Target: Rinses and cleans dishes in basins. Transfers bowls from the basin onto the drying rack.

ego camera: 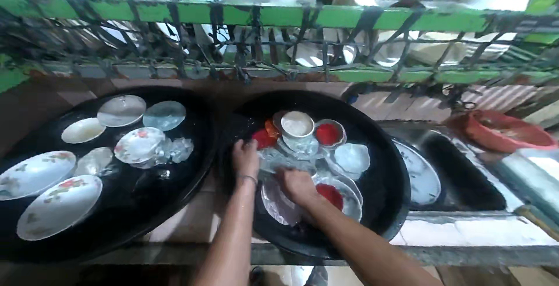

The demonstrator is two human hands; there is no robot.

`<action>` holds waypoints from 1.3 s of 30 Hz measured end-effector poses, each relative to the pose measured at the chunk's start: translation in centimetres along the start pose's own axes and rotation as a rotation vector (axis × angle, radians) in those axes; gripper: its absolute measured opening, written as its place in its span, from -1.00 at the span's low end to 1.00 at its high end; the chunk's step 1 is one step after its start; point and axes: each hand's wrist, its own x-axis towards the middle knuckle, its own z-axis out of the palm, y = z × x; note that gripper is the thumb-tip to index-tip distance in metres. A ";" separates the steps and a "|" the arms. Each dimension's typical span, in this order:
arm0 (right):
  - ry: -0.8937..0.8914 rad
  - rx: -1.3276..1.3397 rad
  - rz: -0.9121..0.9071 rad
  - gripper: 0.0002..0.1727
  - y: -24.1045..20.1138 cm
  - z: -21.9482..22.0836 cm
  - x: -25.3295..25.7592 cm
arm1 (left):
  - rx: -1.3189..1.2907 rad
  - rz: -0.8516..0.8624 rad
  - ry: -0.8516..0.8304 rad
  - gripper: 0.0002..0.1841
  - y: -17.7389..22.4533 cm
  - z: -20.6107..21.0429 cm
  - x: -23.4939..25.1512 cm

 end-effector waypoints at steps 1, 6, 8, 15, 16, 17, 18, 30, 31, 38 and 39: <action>-0.002 0.068 0.068 -0.60 -0.3 -0.6 0.1 | 0.055 -0.048 -0.036 -0.38 -0.3 0.8 -0.6; 0.230 0.271 0.019 -0.62 -0.8 -0.3 -0.6 | -0.140 -0.246 -0.007 -0.25 0.5 3.3 -0.8; 0.373 0.291 -0.076 -0.70 -1.3 -0.1 -0.8 | -0.226 -0.324 -0.027 -0.41 0.1 3.2 -0.2; 0.172 0.551 -0.048 -0.63 1.4 0.2 0.2 | 0.150 -0.313 -0.305 -0.56 -3.2 3.7 1.3; 0.127 0.482 0.043 -0.65 2.6 0.0 0.3 | 0.273 -0.271 -0.318 -0.52 -3.2 3.9 1.2; 0.061 0.372 0.139 -0.63 3.7 -0.2 0.5 | 0.350 -0.247 -0.332 -0.48 -3.0 4.0 0.9; 0.002 0.279 0.227 -0.57 4.6 -0.2 0.8 | 0.371 -0.243 -0.345 -0.46 -2.7 4.2 0.7; -0.029 0.256 0.003 -0.40 6.2 0.8 0.5 | 0.070 -0.226 -0.033 -0.41 -2.2 4.8 -1.4; -0.012 0.258 -0.003 -0.42 5.3 0.5 0.7 | 0.061 -0.189 -0.016 -0.42 -2.0 4.9 -1.6; 0.275 0.173 0.005 -0.58 6.3 -4.6 7.0 | -0.291 0.092 0.366 -0.48 2.7 -2.3 1.2; 0.277 0.135 0.022 -0.49 7.5 -4.8 8.6 | -0.474 0.110 0.412 -0.48 3.5 -3.7 1.9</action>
